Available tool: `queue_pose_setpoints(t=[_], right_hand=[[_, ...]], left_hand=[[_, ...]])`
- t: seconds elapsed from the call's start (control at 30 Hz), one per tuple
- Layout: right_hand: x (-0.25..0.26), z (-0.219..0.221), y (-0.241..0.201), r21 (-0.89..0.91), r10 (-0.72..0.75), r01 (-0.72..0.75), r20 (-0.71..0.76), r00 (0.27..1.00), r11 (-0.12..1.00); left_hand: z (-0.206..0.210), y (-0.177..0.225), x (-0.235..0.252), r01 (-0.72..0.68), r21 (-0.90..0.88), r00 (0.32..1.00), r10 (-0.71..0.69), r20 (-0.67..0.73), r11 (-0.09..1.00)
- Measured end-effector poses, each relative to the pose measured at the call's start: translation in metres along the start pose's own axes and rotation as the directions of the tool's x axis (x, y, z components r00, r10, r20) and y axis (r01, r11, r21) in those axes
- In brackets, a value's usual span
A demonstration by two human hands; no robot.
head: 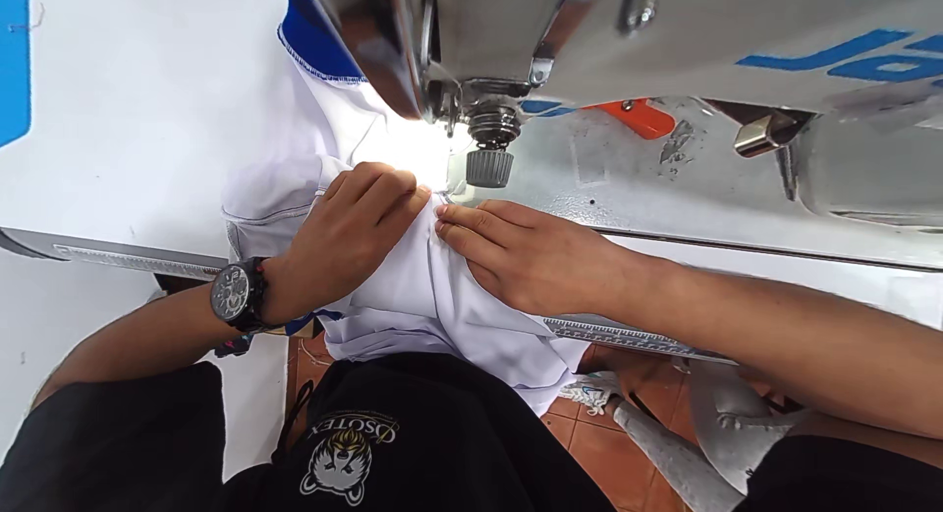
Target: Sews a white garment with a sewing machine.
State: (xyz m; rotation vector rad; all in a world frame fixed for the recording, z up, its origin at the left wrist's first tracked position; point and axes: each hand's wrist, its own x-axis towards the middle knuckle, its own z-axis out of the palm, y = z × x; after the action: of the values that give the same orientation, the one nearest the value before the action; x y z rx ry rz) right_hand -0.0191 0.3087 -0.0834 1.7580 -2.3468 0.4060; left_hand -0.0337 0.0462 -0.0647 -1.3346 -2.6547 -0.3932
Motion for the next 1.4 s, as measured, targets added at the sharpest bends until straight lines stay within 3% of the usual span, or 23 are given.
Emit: queue_pose_setpoints(t=[0.13,0.23,0.33,0.47,0.73,0.93,1.07,1.23,1.4], right_hand=[[-0.001,0.001,0.002,0.047,0.006,-0.006,0.000,1.000,0.999],[0.000,0.001,0.004,0.056,0.002,-0.002,0.010,1.000,0.998],[0.000,0.000,0.004,0.057,0.001,-0.002,0.017,1.000,0.998],[0.000,0.000,0.004,0.058,0.009,-0.010,0.019,1.000,0.998],[0.001,-0.001,0.004,0.045,0.004,-0.005,0.024,1.000,0.999],[0.000,-0.002,0.004,-0.008,-0.021,0.021,0.024,1.000,1.000],[0.002,-0.002,0.009,0.091,0.002,-0.006,0.044,0.999,0.996],[0.003,-0.004,0.007,0.118,0.028,-0.038,0.084,0.996,0.992],[0.007,-0.008,0.007,0.063,0.011,-0.019,0.124,0.992,0.998]], left_hand=[[0.002,0.002,-0.008,-0.001,-0.013,0.997,0.002,0.081,1.000],[0.000,-0.009,-0.010,-0.012,-0.131,0.997,0.022,0.072,0.991],[-0.006,-0.016,-0.013,0.077,-0.252,0.997,-0.082,-0.008,0.965],[-0.007,-0.020,-0.008,0.165,-0.203,0.985,-0.172,-0.017,0.965],[0.004,-0.015,-0.001,-0.123,-0.081,0.992,0.119,-0.052,0.989],[0.003,-0.018,-0.004,-0.169,-0.055,0.985,0.170,0.013,0.984],[0.003,-0.027,-0.007,-0.204,-0.126,0.978,0.208,0.025,0.971],[0.008,-0.044,-0.010,-0.263,-0.230,0.965,0.260,-0.043,0.937],[0.012,-0.054,-0.004,-0.317,-0.216,0.948,0.314,-0.047,0.924]])
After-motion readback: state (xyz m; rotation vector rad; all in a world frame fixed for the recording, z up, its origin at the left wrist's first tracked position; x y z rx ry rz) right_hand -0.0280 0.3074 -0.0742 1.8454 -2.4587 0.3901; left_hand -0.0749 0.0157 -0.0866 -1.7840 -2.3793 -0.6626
